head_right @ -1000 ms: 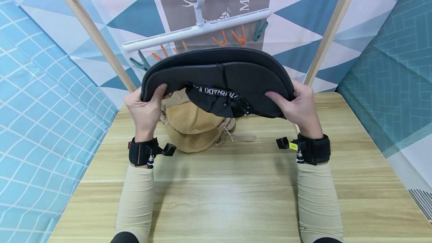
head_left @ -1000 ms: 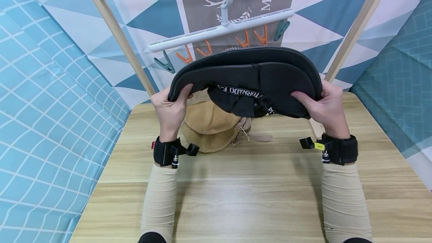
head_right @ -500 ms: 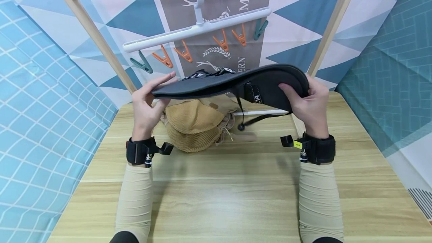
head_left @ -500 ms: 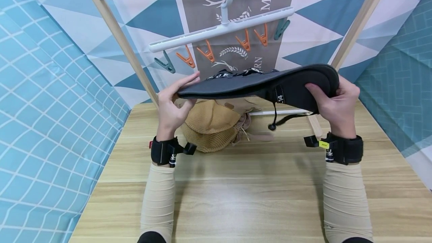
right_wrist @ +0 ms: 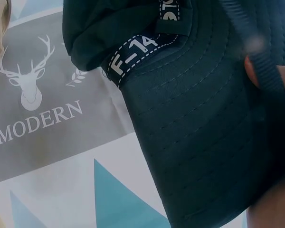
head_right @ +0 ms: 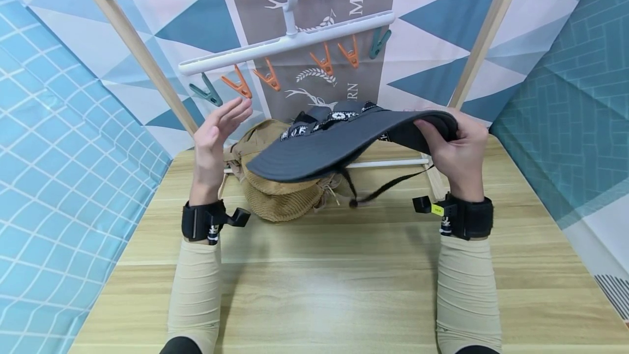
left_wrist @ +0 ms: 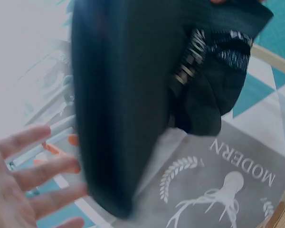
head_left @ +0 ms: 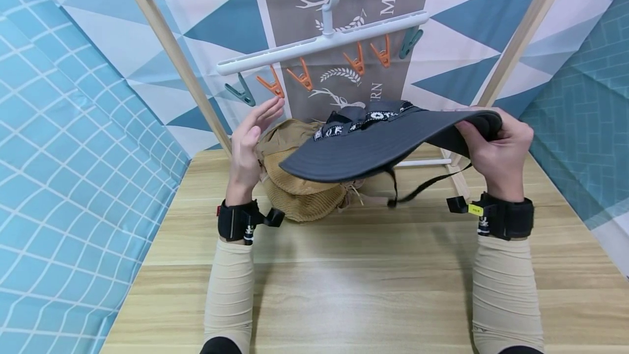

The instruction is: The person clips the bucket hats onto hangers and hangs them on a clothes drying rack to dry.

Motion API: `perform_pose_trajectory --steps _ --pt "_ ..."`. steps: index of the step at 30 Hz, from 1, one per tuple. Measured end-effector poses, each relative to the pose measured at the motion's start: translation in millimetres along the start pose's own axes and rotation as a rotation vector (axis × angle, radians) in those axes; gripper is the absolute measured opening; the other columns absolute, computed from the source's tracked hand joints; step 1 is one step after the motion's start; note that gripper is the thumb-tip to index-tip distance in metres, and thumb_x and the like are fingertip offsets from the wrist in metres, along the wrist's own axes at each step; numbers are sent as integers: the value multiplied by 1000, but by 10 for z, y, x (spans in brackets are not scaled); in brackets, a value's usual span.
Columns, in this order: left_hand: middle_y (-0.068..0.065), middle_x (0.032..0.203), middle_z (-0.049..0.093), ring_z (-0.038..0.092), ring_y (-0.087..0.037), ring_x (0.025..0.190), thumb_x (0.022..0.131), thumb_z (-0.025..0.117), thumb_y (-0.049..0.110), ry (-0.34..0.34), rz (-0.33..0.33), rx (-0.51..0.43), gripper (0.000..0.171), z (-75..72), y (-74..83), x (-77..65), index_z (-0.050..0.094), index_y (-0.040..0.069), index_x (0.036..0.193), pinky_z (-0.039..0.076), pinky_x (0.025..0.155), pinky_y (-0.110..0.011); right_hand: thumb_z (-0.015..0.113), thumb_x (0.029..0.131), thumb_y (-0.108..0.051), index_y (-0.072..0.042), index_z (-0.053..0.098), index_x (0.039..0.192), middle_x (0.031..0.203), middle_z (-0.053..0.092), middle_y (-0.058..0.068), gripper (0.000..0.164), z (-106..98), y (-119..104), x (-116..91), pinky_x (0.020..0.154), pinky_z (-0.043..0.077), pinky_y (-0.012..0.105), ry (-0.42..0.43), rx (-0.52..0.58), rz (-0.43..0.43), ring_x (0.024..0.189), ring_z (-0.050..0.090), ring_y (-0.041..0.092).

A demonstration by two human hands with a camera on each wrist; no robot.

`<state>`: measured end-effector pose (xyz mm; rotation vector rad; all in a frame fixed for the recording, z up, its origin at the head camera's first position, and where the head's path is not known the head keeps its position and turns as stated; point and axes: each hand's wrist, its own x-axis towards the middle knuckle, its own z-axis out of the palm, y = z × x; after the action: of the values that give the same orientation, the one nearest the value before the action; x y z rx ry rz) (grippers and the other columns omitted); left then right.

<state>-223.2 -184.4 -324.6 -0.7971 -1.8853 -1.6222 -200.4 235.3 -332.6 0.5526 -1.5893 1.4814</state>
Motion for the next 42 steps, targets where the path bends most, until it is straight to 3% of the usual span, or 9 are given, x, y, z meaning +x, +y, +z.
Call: perform_pose_trajectory --steps 5,10,19,27,28,30,34,38,42 --pt "-27 155 69 68 -45 144 110 34 50 -20 -127 69 73 80 34 -7 61 4 159 51 125 -54 79 97 9 25 77 103 105 90 3 17 55 -32 15 93 62 20 -41 107 -35 100 86 9" --pt "-30 153 68 67 -48 144 115 26 39 -90 -295 118 67 178 44 -28 58 2 161 51 123 -66 76 97 10 24 78 103 105 90 1 15 72 -53 16 89 60 19 -41 62 -52 99 85 7" --pt "-25 166 59 60 -48 152 122 18 43 -293 -559 198 67 319 36 -28 45 9 172 50 126 -61 73 97 11 19 81 102 105 90 4 12 108 -56 22 75 47 15 -13 45 -82 95 85 5" --pt "-26 161 64 69 -46 145 122 21 45 -365 -630 244 67 436 16 -31 44 7 172 54 124 -56 73 99 9 17 81 101 105 90 7 12 129 -67 28 72 45 14 -1 32 -111 95 85 6" --pt "-24 161 65 69 -45 144 122 22 45 -368 -632 266 67 449 19 -35 44 7 173 53 125 -55 73 99 9 18 81 101 104 90 7 12 135 -66 30 76 51 15 -2 36 -115 97 85 7" --pt "-21 164 63 64 -42 151 122 22 45 -370 -627 336 67 477 24 -41 44 8 173 48 130 -54 71 99 11 19 80 100 104 90 9 11 152 -60 33 85 58 19 -7 56 -118 102 86 10" --pt "-17 170 58 51 -38 163 122 24 48 -397 -632 417 67 518 25 -50 49 8 170 36 138 -52 70 99 12 18 80 100 105 89 15 11 174 -42 39 85 59 20 -21 59 -135 105 87 12" --pt "-11 175 53 45 -34 168 120 26 60 -444 -636 415 73 543 -151 -71 52 13 168 34 139 -51 71 100 12 18 79 101 106 89 13 11 178 -20 28 83 57 19 -30 60 -139 104 87 12" --pt "-8 169 61 54 -29 162 117 32 69 -482 -631 405 75 582 -317 -88 59 18 165 40 135 -50 71 100 12 18 80 101 107 90 10 10 179 -3 22 80 53 17 -48 54 -140 103 86 10"
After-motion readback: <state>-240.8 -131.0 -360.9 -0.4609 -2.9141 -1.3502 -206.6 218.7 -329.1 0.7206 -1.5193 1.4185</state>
